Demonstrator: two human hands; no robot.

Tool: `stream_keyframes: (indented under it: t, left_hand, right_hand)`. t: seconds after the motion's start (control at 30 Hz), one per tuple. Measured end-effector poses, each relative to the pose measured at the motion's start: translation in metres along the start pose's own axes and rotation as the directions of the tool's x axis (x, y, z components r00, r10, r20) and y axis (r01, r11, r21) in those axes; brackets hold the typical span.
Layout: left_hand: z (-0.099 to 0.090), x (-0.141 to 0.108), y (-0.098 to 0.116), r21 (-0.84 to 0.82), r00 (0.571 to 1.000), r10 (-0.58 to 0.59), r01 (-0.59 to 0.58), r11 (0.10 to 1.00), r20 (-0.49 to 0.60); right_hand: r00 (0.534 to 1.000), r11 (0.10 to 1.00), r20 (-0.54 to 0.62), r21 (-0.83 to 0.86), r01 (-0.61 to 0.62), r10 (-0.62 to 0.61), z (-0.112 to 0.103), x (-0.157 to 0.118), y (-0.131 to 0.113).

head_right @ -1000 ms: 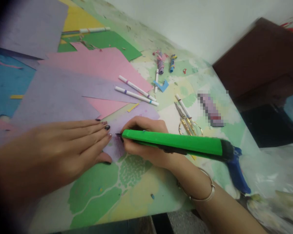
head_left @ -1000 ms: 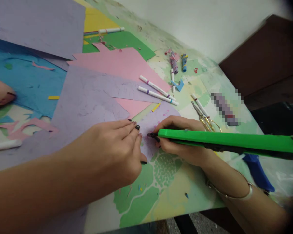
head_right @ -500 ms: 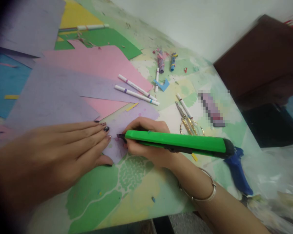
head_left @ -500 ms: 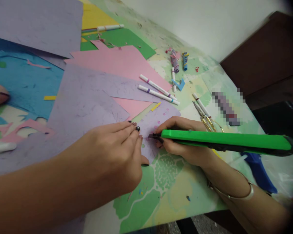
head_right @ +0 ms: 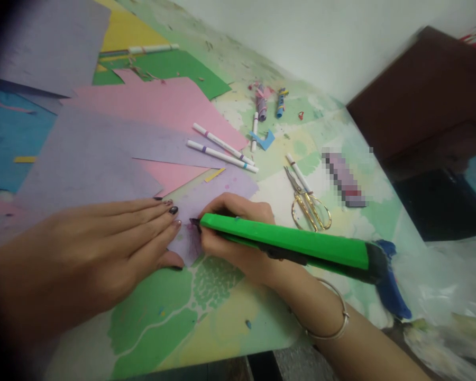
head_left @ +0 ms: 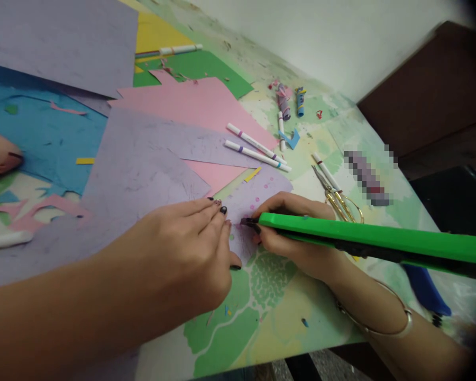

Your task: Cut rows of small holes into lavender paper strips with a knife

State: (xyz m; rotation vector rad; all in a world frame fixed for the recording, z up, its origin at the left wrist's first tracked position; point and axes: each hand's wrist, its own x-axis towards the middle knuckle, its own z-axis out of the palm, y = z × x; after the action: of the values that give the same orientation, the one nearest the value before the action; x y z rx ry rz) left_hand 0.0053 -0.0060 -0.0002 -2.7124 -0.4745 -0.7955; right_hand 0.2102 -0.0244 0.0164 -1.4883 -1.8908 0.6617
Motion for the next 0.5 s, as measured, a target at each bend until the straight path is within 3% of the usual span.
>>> stream_keyframes:
  t: [0.3,0.5]
  left_hand:
    - [0.003,0.002,0.013,0.058,0.996,0.004,0.001,0.998,-0.084]
    - [0.004,0.002,0.012,0.034,0.995,-0.017,0.021,0.999,-0.096]
  right_hand:
    - [0.998,0.999,0.061,0.048,-0.018,0.015,-0.005,0.001,0.002]
    - [0.999,0.998,0.009,0.039,-0.042,0.041,-0.001,-0.003,0.005]
